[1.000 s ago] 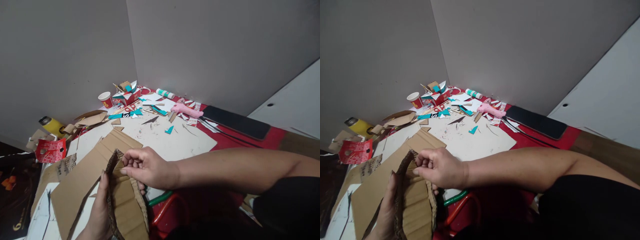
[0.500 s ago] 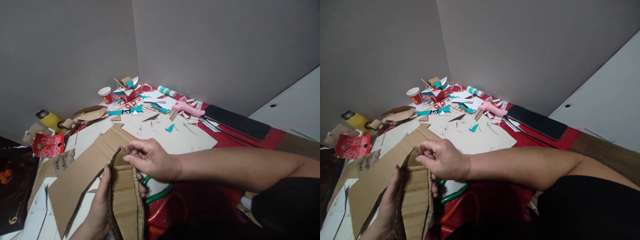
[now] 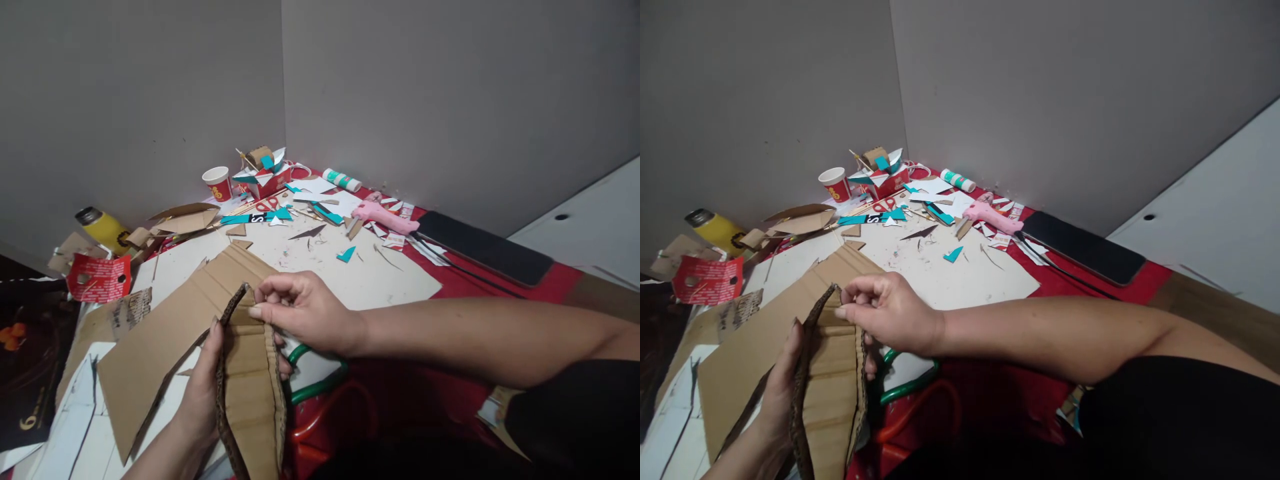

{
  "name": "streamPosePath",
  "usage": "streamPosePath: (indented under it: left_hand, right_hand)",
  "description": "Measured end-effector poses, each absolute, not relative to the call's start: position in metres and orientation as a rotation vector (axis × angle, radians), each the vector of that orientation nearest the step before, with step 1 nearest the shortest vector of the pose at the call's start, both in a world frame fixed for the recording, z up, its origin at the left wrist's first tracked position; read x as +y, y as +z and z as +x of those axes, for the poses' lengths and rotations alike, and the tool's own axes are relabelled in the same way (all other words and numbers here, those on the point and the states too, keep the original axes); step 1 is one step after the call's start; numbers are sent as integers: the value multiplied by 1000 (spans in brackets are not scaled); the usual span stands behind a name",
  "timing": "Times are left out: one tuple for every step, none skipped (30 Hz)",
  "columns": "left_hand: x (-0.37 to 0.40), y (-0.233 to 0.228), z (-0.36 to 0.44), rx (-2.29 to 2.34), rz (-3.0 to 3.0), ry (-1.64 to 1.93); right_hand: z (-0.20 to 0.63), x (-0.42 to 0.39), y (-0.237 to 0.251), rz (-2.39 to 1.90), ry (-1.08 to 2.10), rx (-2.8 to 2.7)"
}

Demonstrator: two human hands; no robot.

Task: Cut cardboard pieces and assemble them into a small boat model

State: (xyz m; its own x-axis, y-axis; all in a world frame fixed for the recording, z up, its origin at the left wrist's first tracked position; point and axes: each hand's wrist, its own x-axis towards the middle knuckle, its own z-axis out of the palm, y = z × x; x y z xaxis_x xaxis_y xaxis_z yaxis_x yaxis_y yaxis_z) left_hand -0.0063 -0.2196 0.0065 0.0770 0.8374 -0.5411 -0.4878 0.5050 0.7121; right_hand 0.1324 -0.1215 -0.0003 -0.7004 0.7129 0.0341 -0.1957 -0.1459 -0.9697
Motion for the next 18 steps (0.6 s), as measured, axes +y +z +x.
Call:
streamPosePath:
  left_hand:
    - [-220, 6, -5, 1113, 390, 1050]
    - [-220, 6, -4, 1130, 388, 1074]
    - [-220, 6, -3, 1145, 386, 1101]
    - [-221, 6, -2, 1155, 384, 1128]
    - [-221, 6, -1, 1161, 379, 1148]
    - [-221, 7, -1, 1160, 371, 1156]
    - [-221, 7, 0, 1154, 365, 1152]
    - [-221, 8, 0, 1142, 364, 1134]
    - [-222, 9, -1, 1128, 372, 1107]
    - [-222, 9, -1, 1115, 386, 1076]
    - [-222, 10, -1, 1107, 406, 1049]
    - [-222, 11, -2, 1107, 425, 1030]
    - [-223, 11, -2, 1112, 441, 1018]
    - [-223, 11, -2, 1117, 453, 1014]
    - [-223, 12, -2, 1119, 462, 1019]
    - [-223, 12, -2, 1117, 469, 1028]
    - [-224, 12, -2, 1113, 477, 1037]
    - [-224, 12, -1, 1110, 479, 1042]
  right_hand:
    - [132, -122, -3, -602, 1855, -1556]
    - [132, -122, -4, -612, 1781, -1618]
    - [132, -122, -6, -620, 1687, -1693]
    - [133, -121, -6, -623, 1581, -1773]
    - [134, -119, -6, -621, 1472, -1847]
    - [135, -118, -6, -615, 1374, -1908]
    - [136, -116, -5, -609, 1291, -1950]
    - [137, -115, -5, -603, 1220, -1975]
    - [137, -114, -4, -598, 1163, -1989]
    - [138, -114, -4, -595, 1123, -1993]
    - [138, -114, -4, -601, 1097, -1988]
    - [138, -114, -4, -613, 1090, -1977]
    - [137, -114, -4, -630, 1099, -1959]
    - [137, -113, -4, -645, 1122, -1935]
    - [136, -113, -4, -654, 1159, -1911]
    - [135, -113, -4, -653, 1205, -1896]
    - [135, -113, -4, -635, 1249, -1895]
    - [135, -112, -4, -600, 1273, -1908]
